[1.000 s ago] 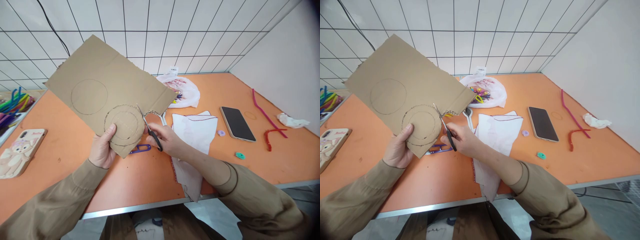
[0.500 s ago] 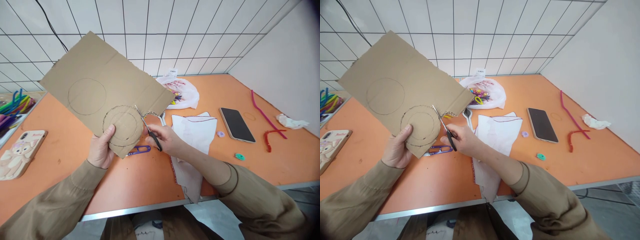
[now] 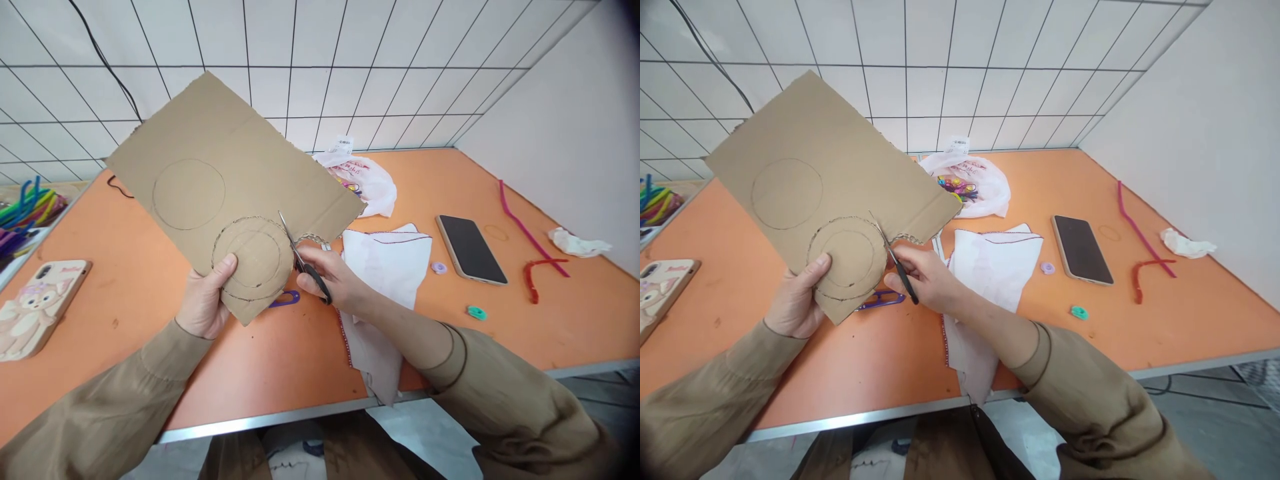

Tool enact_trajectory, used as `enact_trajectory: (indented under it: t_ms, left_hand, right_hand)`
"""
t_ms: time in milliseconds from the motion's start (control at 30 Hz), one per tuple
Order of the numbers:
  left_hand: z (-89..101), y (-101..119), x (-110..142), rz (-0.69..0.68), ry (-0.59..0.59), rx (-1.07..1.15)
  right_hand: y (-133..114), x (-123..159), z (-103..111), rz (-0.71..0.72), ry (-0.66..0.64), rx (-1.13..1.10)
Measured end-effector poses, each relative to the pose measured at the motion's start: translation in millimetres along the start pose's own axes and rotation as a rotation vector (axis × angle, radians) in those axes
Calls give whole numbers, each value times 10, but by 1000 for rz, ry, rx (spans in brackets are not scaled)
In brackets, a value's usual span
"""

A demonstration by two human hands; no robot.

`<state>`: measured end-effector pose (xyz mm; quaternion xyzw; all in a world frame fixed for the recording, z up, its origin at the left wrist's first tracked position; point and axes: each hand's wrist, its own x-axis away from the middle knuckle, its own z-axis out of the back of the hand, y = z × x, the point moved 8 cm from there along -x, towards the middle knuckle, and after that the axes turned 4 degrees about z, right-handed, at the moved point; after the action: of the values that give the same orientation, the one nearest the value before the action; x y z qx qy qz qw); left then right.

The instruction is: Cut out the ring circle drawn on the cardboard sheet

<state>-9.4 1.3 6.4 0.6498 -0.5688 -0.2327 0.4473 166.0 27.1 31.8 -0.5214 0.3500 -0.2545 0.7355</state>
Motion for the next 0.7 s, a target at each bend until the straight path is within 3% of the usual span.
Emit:
enact_trajectory:
  t_ms: [500, 700]
  left_hand:
    - [30, 59, 5, -18, 46, -20]
    - [12, 100, 3, -38, 52, -18]
  right_hand:
    - [0, 15, 57, -121, 65, 148]
    - [113, 5, 7, -130, 22, 1]
